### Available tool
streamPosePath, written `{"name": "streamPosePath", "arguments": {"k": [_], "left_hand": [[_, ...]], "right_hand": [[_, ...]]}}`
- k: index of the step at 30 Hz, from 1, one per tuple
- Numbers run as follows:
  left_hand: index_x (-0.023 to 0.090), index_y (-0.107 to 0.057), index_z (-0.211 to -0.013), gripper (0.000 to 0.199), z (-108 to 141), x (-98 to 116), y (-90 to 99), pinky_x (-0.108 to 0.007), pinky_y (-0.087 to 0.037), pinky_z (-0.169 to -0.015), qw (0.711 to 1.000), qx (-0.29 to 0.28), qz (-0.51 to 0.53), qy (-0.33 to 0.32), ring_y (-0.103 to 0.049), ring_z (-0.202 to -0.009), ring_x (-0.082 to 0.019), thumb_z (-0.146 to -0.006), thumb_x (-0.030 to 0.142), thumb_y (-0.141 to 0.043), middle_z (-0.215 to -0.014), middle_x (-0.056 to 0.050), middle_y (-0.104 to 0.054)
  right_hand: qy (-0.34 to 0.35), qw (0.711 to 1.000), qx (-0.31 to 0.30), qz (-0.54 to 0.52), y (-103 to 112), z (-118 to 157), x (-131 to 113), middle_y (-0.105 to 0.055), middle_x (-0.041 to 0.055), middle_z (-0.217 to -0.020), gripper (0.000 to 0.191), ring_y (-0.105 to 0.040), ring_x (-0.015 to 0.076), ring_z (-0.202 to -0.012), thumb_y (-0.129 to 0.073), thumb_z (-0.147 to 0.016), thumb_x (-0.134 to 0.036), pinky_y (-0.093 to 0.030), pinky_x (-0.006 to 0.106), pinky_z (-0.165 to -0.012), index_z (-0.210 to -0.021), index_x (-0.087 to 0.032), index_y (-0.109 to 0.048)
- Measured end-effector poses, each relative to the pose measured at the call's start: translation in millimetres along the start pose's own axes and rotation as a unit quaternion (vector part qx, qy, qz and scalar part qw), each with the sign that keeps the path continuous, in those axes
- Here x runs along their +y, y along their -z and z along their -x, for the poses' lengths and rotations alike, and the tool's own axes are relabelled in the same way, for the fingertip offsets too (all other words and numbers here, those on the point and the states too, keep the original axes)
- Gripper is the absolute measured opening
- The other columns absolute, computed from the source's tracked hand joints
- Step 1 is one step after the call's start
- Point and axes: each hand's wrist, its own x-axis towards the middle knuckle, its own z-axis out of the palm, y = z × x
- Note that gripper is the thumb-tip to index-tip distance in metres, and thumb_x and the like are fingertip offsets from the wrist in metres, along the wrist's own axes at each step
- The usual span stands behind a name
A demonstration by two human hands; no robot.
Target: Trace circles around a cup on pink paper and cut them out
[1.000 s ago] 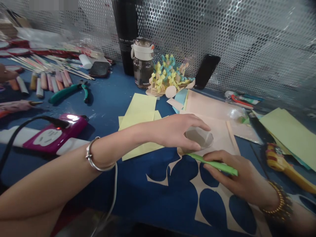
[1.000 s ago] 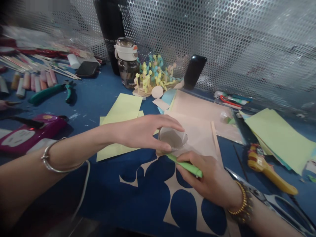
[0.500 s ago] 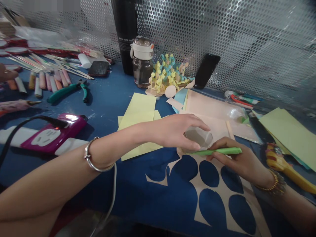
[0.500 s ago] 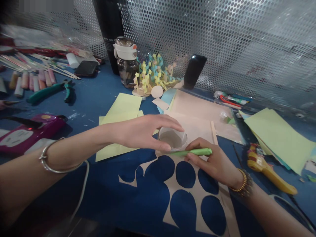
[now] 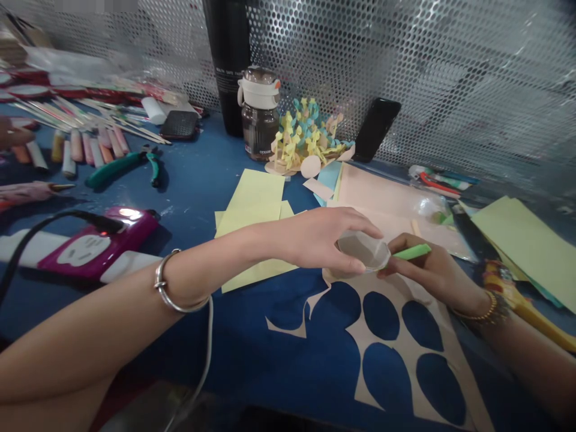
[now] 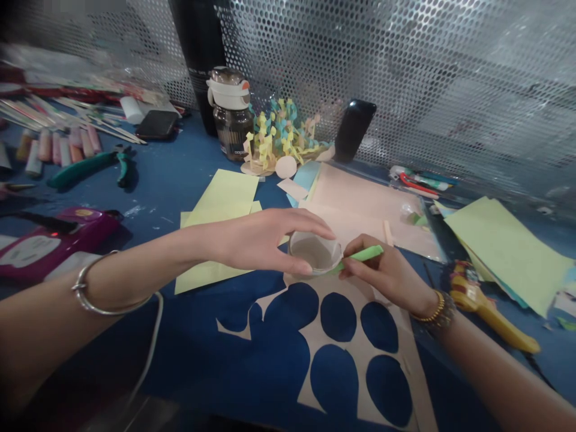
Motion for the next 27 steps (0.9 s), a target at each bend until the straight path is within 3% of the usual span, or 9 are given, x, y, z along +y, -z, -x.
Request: {"name": "streamPosePath", "arguments": {"k": [14, 27], "left_hand": [[0.021, -0.052, -0.128, 0.049, 0.2, -0.6, 0.5, -0.031, -0.037, -0.095, 1.000, -0.004, -0.001, 0.000, -0.046, -0.123, -0.022, -0.082, 0.034, -0.059, -0.134, -0.005, -0.052], [0.023, -0.052, -0.129, 0.050, 0.4, 0.7, 0.3, -0.035, -0.036, -0.099, 1.000, -0.005, 0.004, 0.008, -0.045, -0.125, -0.024, -0.081, 0.033, -0.060, -0.137, -0.006, -0.049]], "right_hand": [[-0.038, 0.999, -0.003, -0.027, 2.9, -24.5, -0.1, -0.063, 0.0004, -0.068, 0.033, -0.064, 0.0163, -0.063, -0.070, -0.074, -0.046, -0.052, 0.028, -0.058, -0.083, -0.018, -0.055], [0.007, 0.999, 0.001, 0.038, 0.2, -39.4, -11.6, -0.060, -0.0001, -0.067, 0.031, -0.061, 0.0168, -0.062, -0.065, -0.075, -0.050, -0.052, 0.029, -0.055, -0.078, -0.021, -0.057]]}}
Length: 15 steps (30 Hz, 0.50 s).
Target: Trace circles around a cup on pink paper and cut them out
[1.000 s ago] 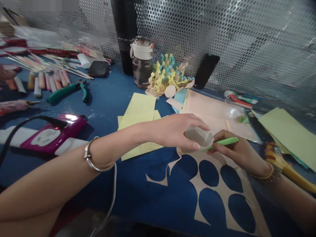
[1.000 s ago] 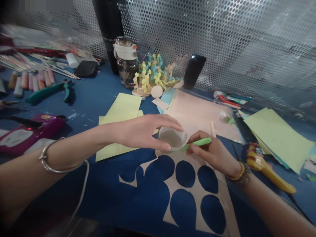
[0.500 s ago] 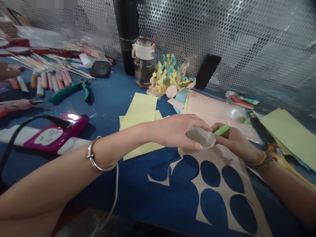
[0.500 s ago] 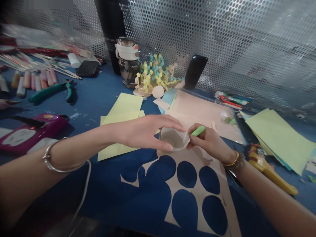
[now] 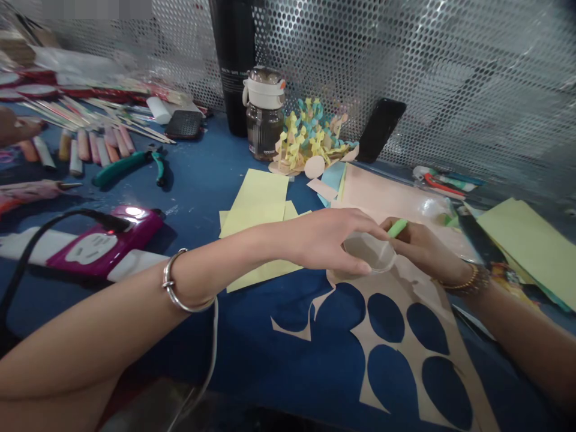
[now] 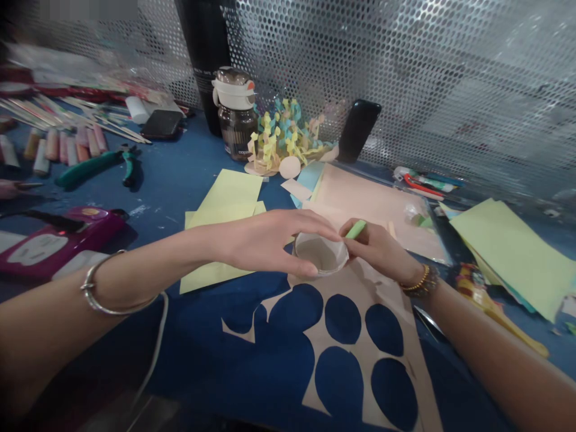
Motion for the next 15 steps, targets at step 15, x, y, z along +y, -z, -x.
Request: {"name": "streamPosePath", "arguments": {"k": [15], "left_hand": [[0.020, -0.050, -0.131, 0.052, 0.3, -2.9, -0.5, -0.033, -0.039, -0.095, 1.000, 0.002, -0.006, -0.012, -0.047, -0.123, -0.022, -0.082, 0.032, -0.059, -0.135, -0.007, -0.050]], "right_hand": [[0.043, 0.991, 0.012, 0.122, 2.2, -23.2, 9.9, -0.065, 0.0016, -0.079, 0.019, -0.061, 0.0206, -0.075, -0.055, -0.083, -0.041, -0.049, 0.032, -0.063, -0.078, -0.023, -0.059]]}}
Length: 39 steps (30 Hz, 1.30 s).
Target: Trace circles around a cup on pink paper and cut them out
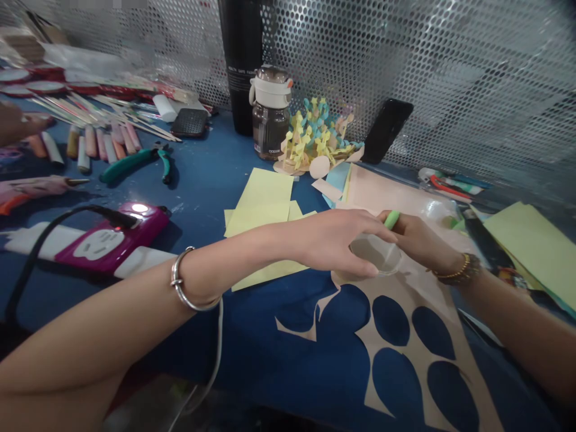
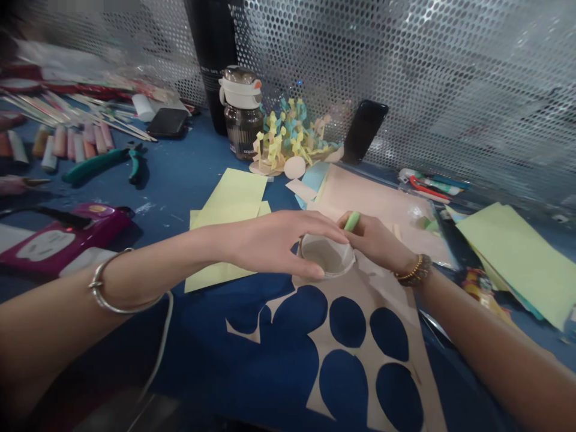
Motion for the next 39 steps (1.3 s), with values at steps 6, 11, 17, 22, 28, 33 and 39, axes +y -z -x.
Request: {"name": "streamPosePath", "arguments": {"k": [6, 11, 17, 22, 28, 33, 39], "left_hand": [[0.017, -0.052, -0.130, 0.051, -0.2, -0.8, -0.1, -0.031, -0.039, -0.095, 1.000, -0.001, 0.005, -0.011, -0.045, -0.125, -0.022, -0.082, 0.032, -0.060, -0.135, -0.007, -0.051], [0.018, -0.051, -0.129, 0.050, -0.3, -1.5, -0.8, -0.032, -0.036, -0.100, 1.000, 0.002, 0.010, -0.011, -0.042, -0.129, -0.022, -0.082, 0.031, -0.059, -0.136, -0.005, -0.052], [0.016, -0.051, -0.129, 0.050, -0.7, -1.2, -0.2, -0.031, -0.035, -0.101, 1.000, 0.002, -0.001, -0.013, -0.043, -0.128, -0.020, -0.081, 0.031, -0.059, -0.136, -0.006, -0.051], [0.015, -0.052, -0.128, 0.048, -1.1, 0.1, 0.7, -0.030, -0.036, -0.099, 1.000, -0.003, -0.012, -0.018, -0.043, -0.127, -0.019, -0.082, 0.029, -0.058, -0.134, -0.005, -0.054], [0.017, -0.052, -0.128, 0.048, -0.5, 1.0, 1.2, -0.030, -0.036, -0.100, 1.000, -0.008, -0.005, -0.009, -0.043, -0.128, -0.019, -0.082, 0.030, -0.057, -0.136, -0.004, -0.052], [0.014, -0.051, -0.130, 0.049, -0.5, 1.1, 1.2, -0.029, -0.038, -0.098, 1.000, -0.011, -0.004, -0.013, -0.045, -0.126, -0.018, -0.083, 0.028, -0.057, -0.136, -0.005, -0.052], [0.013, -0.051, -0.130, 0.050, 0.3, 2.0, 0.5, -0.029, -0.037, -0.099, 1.000, -0.006, -0.007, -0.010, -0.045, -0.126, -0.021, -0.082, 0.028, -0.057, -0.136, -0.005, -0.053]], "right_hand": [[0.007, 1.000, -0.012, 0.004, -0.9, -9.3, -10.2, -0.066, 0.0021, -0.078, 0.016, -0.060, 0.0213, -0.074, -0.057, -0.080, -0.038, -0.048, 0.033, -0.065, -0.077, -0.022, -0.060], [0.005, 1.000, -0.021, -0.015, -3.0, -17.5, -18.4, -0.065, 0.0019, -0.074, 0.018, -0.059, 0.0210, -0.070, -0.059, -0.077, -0.040, -0.046, 0.033, -0.064, -0.074, -0.023, -0.060], [0.000, 0.999, -0.027, -0.021, -6.0, -28.8, -23.3, -0.065, 0.0012, -0.074, 0.015, -0.060, 0.0215, -0.074, -0.060, -0.076, -0.038, -0.047, 0.033, -0.065, -0.073, -0.024, -0.058], [0.015, 0.999, -0.049, -0.015, -7.2, -38.2, -25.5, -0.067, 0.0030, -0.082, 0.017, -0.061, 0.0241, -0.080, -0.062, -0.075, -0.040, -0.048, 0.037, -0.071, -0.079, -0.023, -0.061], [0.039, 0.993, -0.096, -0.050, -10.5, -49.0, -27.9, -0.066, 0.0023, -0.082, 0.014, -0.060, 0.0241, -0.080, -0.061, -0.077, -0.039, -0.049, 0.038, -0.073, -0.080, -0.025, -0.062], [0.049, 0.989, -0.122, -0.071, -14.1, -57.3, -29.3, -0.065, 0.0017, -0.082, 0.008, -0.059, 0.0225, -0.078, -0.060, -0.077, -0.033, -0.048, 0.037, -0.073, -0.080, -0.025, -0.061], [0.038, 0.985, -0.143, -0.084, -15.2, -61.1, -37.5, -0.064, 0.0022, -0.080, 0.009, -0.057, 0.0210, -0.074, -0.062, -0.069, -0.028, -0.048, 0.034, -0.069, -0.074, -0.022, -0.058]]}}
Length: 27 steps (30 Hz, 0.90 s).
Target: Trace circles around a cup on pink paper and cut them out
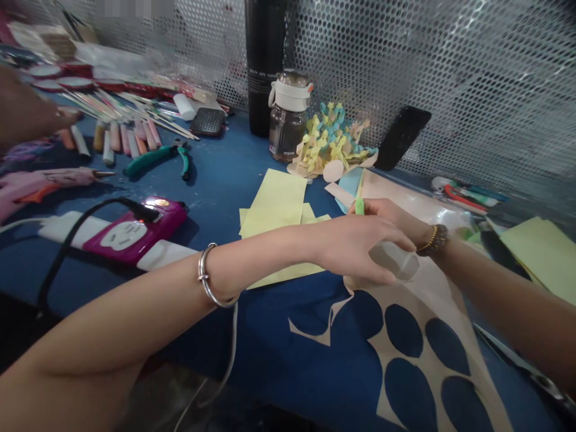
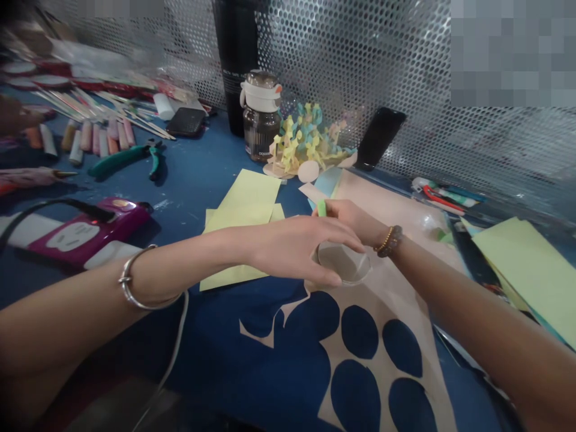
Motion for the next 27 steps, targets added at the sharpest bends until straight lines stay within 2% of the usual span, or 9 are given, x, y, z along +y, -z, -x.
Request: {"name": "streamPosePath", "arguments": {"k": [11, 18, 24, 27], "left_hand": [[0.017, -0.052, -0.129, 0.050, -1.4, -4.3, -2.3, -0.032, -0.036, -0.101, 0.999, 0.001, 0.034, 0.005, -0.045, -0.126, -0.022, -0.081, 0.030, -0.057, -0.136, -0.004, -0.052], [0.018, -0.051, -0.130, 0.052, -1.3, -2.3, -0.9, -0.035, -0.038, -0.100, 1.000, -0.003, 0.015, 0.024, -0.047, -0.124, -0.023, -0.080, 0.032, -0.058, -0.135, -0.004, -0.053], [0.020, -0.050, -0.131, 0.053, -2.6, -2.9, -1.7, -0.034, -0.038, -0.099, 1.000, 0.003, 0.001, 0.025, -0.047, -0.124, -0.022, -0.081, 0.034, -0.058, -0.136, -0.002, -0.052], [0.018, -0.050, -0.132, 0.053, -2.4, 0.0, -0.9, -0.032, -0.038, -0.099, 1.000, 0.001, -0.007, 0.024, -0.047, -0.124, -0.022, -0.081, 0.031, -0.057, -0.137, -0.003, -0.052]], "right_hand": [[0.008, 0.999, -0.032, 0.002, 0.0, -7.5, 5.3, -0.065, 0.0034, -0.084, 0.017, -0.058, 0.0182, -0.076, -0.060, -0.075, -0.033, -0.048, 0.030, -0.069, -0.082, -0.017, -0.060], [0.031, 0.998, -0.046, -0.004, -1.3, -11.4, 8.2, -0.066, 0.0015, -0.086, 0.029, -0.058, 0.0195, -0.080, -0.066, -0.067, -0.035, -0.048, 0.030, -0.073, -0.090, -0.018, -0.061], [0.012, 0.997, -0.064, -0.043, -4.4, -12.5, 2.1, -0.065, -0.0009, -0.080, 0.011, -0.058, 0.0152, -0.077, -0.059, -0.075, -0.028, -0.049, 0.026, -0.071, -0.081, -0.019, -0.060], [0.029, 0.995, -0.059, -0.068, -5.2, -13.1, 1.3, -0.065, -0.0018, -0.078, 0.009, -0.058, 0.0131, -0.076, -0.059, -0.076, -0.027, -0.048, 0.025, -0.072, -0.077, -0.018, -0.058]]}}
